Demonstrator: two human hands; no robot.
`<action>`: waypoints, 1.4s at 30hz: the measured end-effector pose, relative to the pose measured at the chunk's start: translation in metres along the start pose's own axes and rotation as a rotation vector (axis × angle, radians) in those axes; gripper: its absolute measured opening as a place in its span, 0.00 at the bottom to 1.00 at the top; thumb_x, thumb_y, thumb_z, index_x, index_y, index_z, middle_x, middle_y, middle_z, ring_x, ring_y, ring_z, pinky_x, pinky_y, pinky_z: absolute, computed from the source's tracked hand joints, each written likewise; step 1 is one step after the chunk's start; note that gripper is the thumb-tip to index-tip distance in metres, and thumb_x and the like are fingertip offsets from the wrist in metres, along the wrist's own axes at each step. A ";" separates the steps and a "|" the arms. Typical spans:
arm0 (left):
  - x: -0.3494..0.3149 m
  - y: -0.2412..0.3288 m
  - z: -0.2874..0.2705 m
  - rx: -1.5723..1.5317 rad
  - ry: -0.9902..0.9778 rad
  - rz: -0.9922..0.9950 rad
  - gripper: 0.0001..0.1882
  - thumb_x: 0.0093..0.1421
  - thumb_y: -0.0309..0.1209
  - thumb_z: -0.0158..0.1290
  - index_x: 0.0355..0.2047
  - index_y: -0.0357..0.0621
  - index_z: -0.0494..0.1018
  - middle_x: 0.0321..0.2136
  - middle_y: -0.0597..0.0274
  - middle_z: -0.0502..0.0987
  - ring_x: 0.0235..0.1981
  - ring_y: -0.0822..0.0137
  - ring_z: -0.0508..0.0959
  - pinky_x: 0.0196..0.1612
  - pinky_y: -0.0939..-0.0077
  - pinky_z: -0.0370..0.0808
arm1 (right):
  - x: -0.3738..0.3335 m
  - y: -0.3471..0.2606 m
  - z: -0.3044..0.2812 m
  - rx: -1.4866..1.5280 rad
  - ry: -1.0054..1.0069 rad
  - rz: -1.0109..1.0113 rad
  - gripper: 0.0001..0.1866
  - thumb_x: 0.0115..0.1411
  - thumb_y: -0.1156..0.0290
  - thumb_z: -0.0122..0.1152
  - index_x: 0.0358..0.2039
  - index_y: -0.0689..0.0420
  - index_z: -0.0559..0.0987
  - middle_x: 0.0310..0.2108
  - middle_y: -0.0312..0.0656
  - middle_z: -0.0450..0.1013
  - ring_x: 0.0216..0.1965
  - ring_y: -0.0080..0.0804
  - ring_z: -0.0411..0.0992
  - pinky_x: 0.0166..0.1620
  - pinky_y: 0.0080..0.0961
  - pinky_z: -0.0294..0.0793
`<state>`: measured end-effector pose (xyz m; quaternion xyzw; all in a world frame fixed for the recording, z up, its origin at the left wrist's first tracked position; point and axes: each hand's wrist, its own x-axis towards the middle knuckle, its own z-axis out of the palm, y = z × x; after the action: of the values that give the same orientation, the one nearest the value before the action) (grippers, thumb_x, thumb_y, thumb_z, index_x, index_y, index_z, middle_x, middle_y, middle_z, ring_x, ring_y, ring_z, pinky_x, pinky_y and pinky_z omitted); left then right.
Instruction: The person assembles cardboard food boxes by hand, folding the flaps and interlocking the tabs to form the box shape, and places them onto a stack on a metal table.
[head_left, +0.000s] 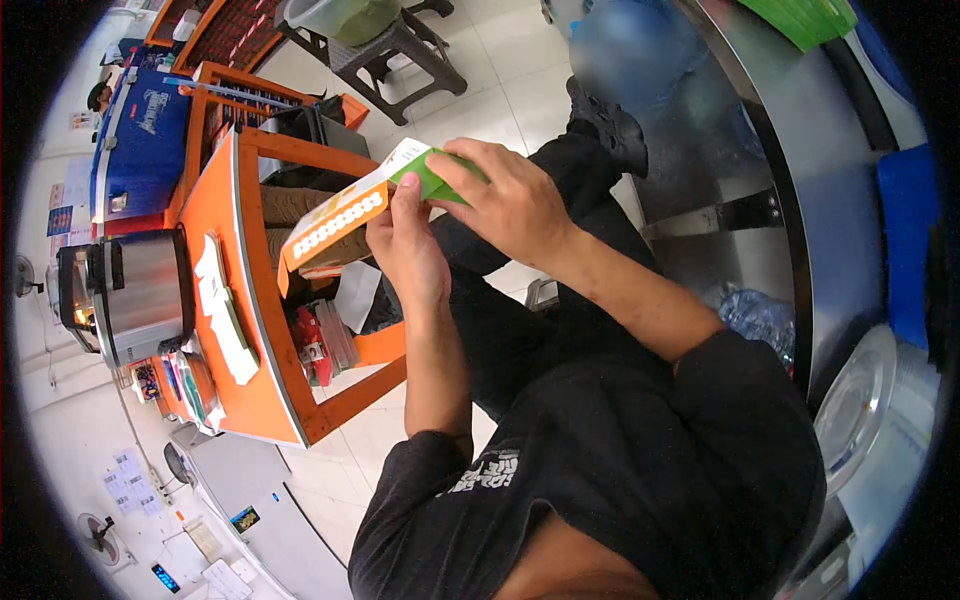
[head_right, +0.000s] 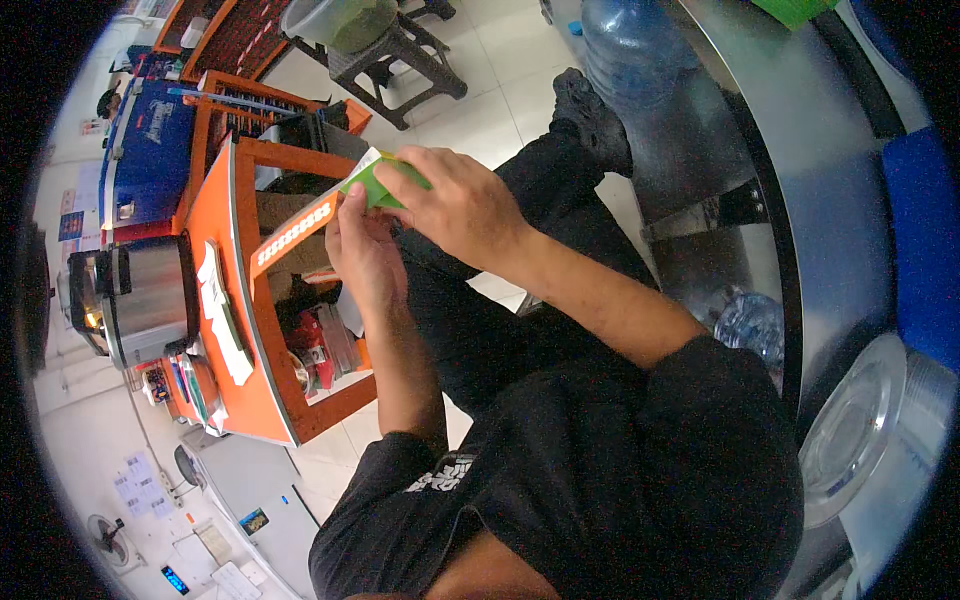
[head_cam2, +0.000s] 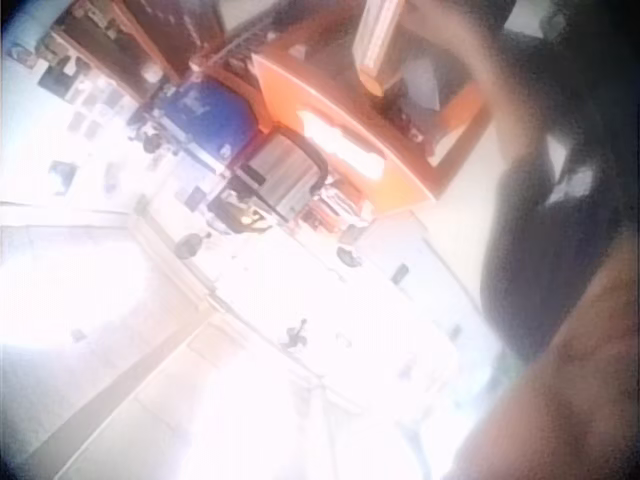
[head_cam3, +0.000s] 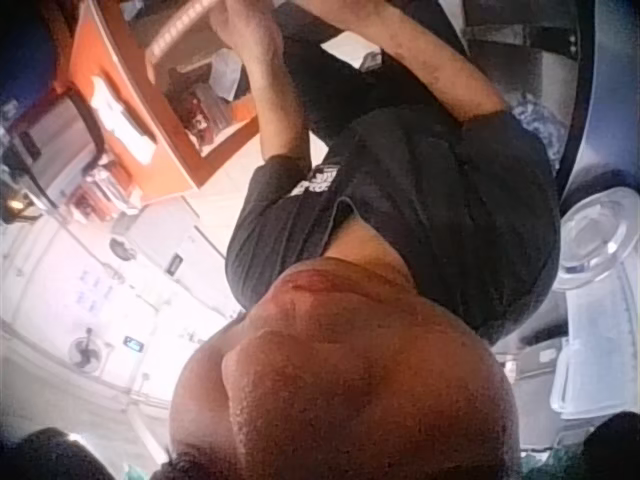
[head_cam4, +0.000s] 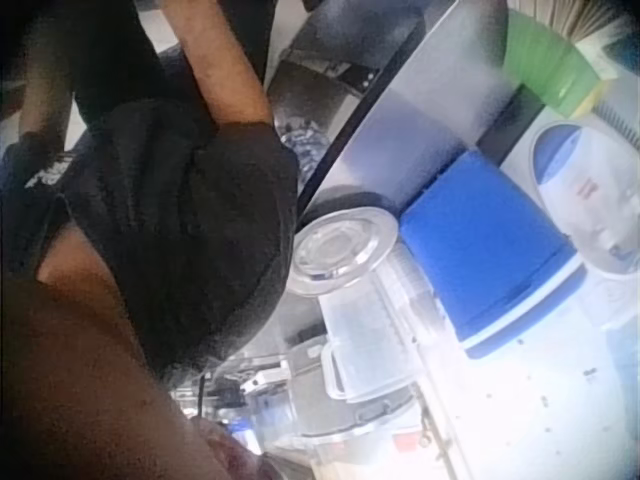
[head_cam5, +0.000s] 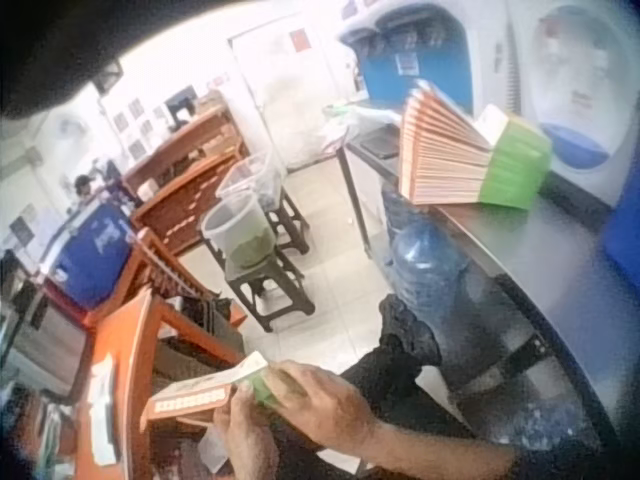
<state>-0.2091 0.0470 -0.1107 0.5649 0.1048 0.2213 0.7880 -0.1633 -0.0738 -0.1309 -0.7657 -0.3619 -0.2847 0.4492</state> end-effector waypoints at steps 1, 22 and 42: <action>0.001 -0.001 -0.002 0.039 0.034 0.027 0.14 0.62 0.31 0.52 0.45 0.35 0.71 0.40 0.60 0.76 0.40 0.71 0.76 0.46 0.74 0.72 | 0.001 -0.002 -0.001 0.042 0.015 0.018 0.25 0.49 0.74 0.66 0.49 0.56 0.71 0.45 0.44 0.70 0.44 0.45 0.72 0.44 0.36 0.75; 0.010 0.002 -0.007 0.133 -0.042 0.270 0.16 0.61 0.21 0.53 0.49 0.32 0.69 0.45 0.54 0.74 0.44 0.66 0.76 0.50 0.69 0.73 | 0.037 0.004 -0.023 0.506 0.053 0.247 0.10 0.58 0.71 0.60 0.38 0.62 0.75 0.41 0.45 0.72 0.42 0.35 0.72 0.47 0.27 0.70; 0.013 -0.011 -0.014 0.152 -0.220 0.240 0.18 0.63 0.22 0.50 0.53 0.35 0.65 0.48 0.54 0.72 0.48 0.62 0.74 0.52 0.66 0.72 | 0.031 0.000 -0.018 0.431 0.034 0.274 0.06 0.55 0.77 0.62 0.33 0.63 0.78 0.40 0.43 0.73 0.39 0.35 0.75 0.42 0.25 0.74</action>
<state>-0.2011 0.0617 -0.1244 0.6519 -0.0338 0.2420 0.7178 -0.1475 -0.0802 -0.0994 -0.6894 -0.2995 -0.1504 0.6422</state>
